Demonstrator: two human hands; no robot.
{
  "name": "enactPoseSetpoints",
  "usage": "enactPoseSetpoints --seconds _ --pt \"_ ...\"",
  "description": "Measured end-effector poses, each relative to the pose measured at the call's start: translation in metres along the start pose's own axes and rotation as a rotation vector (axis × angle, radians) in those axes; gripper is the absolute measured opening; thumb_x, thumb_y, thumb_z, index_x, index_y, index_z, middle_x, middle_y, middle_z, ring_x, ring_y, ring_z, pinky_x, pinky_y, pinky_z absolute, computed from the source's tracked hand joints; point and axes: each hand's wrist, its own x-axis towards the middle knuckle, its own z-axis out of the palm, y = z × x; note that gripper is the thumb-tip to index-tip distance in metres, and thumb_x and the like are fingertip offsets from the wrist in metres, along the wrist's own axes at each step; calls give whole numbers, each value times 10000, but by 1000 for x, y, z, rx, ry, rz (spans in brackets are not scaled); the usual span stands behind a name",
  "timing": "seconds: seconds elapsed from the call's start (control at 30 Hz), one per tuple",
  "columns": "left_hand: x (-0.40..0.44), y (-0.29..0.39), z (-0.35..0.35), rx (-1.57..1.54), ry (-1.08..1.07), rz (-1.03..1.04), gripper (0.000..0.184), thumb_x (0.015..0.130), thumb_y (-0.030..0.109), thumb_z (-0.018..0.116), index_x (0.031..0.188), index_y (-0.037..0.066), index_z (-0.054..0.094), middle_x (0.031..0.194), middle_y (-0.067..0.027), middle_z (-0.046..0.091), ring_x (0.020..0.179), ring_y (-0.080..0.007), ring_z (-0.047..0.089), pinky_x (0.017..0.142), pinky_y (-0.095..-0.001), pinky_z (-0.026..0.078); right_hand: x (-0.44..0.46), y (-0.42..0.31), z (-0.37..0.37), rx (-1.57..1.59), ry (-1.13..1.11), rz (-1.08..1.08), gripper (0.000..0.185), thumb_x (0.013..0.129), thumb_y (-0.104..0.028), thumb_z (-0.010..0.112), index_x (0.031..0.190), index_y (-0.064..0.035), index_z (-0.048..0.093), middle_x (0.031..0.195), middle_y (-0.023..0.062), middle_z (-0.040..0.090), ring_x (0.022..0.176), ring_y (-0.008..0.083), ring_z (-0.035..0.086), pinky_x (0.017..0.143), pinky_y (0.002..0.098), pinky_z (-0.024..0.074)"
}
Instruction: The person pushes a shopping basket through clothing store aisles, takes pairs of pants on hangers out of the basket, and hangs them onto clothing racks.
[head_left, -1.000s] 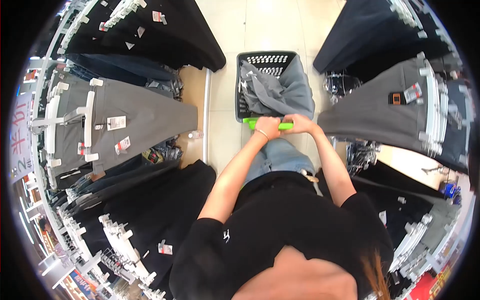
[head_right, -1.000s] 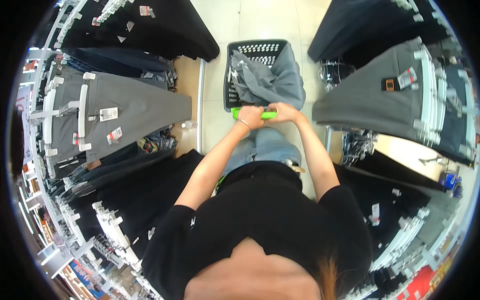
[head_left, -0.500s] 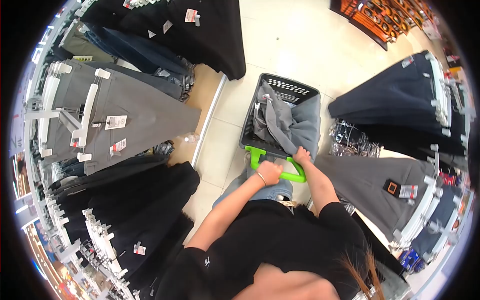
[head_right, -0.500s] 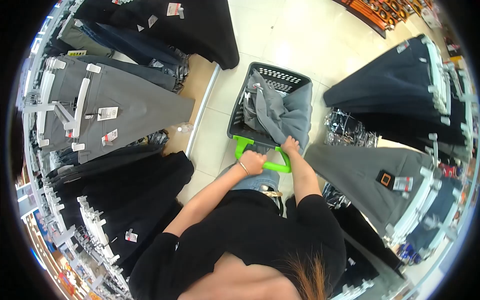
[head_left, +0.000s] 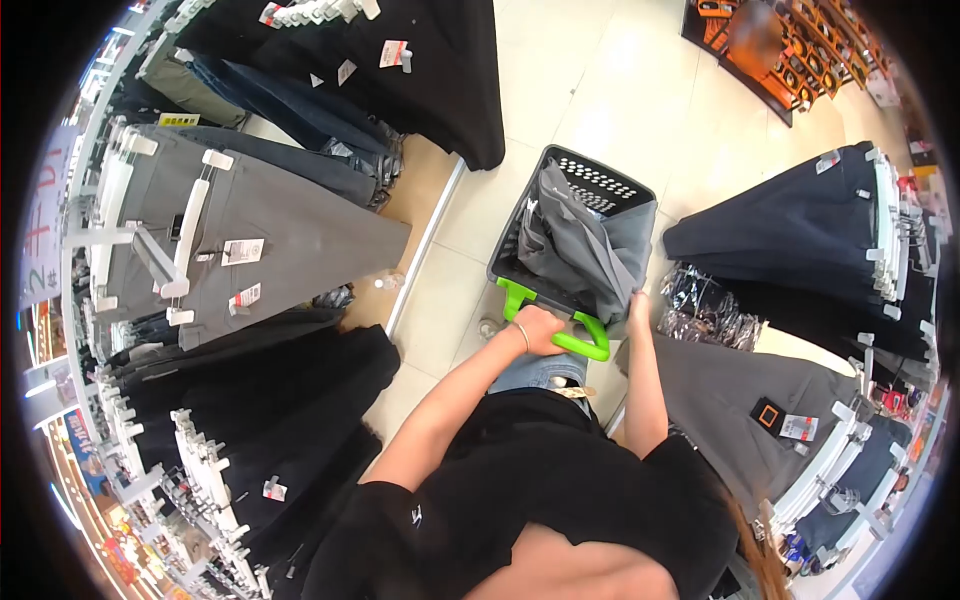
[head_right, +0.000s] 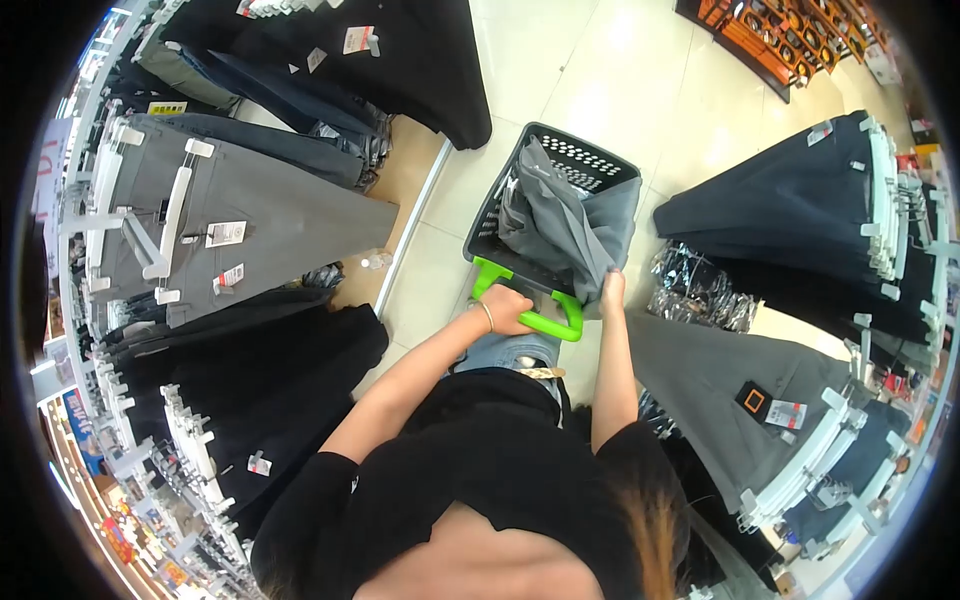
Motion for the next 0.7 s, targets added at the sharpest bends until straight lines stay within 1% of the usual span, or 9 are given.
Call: enactPoseSetpoints --seconds 0.07,0.13,0.2,0.23,0.33,0.4,0.43,0.53,0.7 --pt "7 -3 -7 -75 74 60 400 617 449 627 697 59 582 692 -114 599 664 -246 591 588 -368 467 -22 -53 -15 485 -207 35 107 763 -76 404 789 -27 495 743 48 533 653 158 480 633 294 407" --pt "17 -7 -9 -136 144 125 431 612 453 648 752 48 598 768 -109 616 730 -218 598 623 -352 466 -50 -103 -32 429 -283 -41 212 843 -134 406 953 0 528 934 102 580 820 176 552 747 298 435" --pt "30 -15 -9 -626 -150 -80 474 640 391 687 930 28 591 974 -98 591 915 -161 561 754 -296 452 -89 -154 -35 605 -328 -82 267 834 -162 433 1012 20 513 973 107 576 858 174 554 774 301 437" --pt "40 -26 -10 -880 -46 -36 558 683 386 669 1079 19 528 1017 -100 581 940 -167 553 823 -300 428 -109 -175 -37 604 -336 -101 267 834 -162 433 1012 20 513 973 107 576 858 174 554 774 301 437" --pt "24 -7 -67 -2202 151 -572 937 623 705 500 1272 61 298 1176 -170 462 1069 -259 473 901 -393 361 -183 -227 -37 644 -776 -289 370 823 -257 491 1053 33 502 1021 124 554 889 173 544 756 280 440" --pt "20 -6 -83 -2371 102 -621 1041 581 791 392 1312 76 199 1245 -203 375 1118 -291 423 901 -425 354 -234 -245 -29 559 -1049 -313 457 783 -331 524 1026 57 524 1028 150 551 889 185 543 779 277 426" --pt "21 -13 -77 -2401 102 -217 988 614 778 368 1293 68 259 1221 -194 406 1105 -281 437 897 -426 365 -263 -255 -24 469 -1206 -317 487 773 -366 521 1000 65 539 1012 152 560 914 192 531 831 285 388" --pt "67 -38 -47 -2470 192 367 642 779 497 469 1197 16 393 1159 -174 469 1056 -257 475 869 -368 407 -304 -238 3 259 -1800 -295 406 838 -318 464 1053 22 517 1067 102 523 1055 179 437 930 287 278" --pt "20 -25 -79 -2327 156 66 563 753 334 488 1204 14 384 1150 -168 477 1045 -262 479 872 -360 403 -329 -230 26 62 -2108 -327 322 889 -169 371 1147 14 430 1161 96 446 1128 173 371 965 293 234"
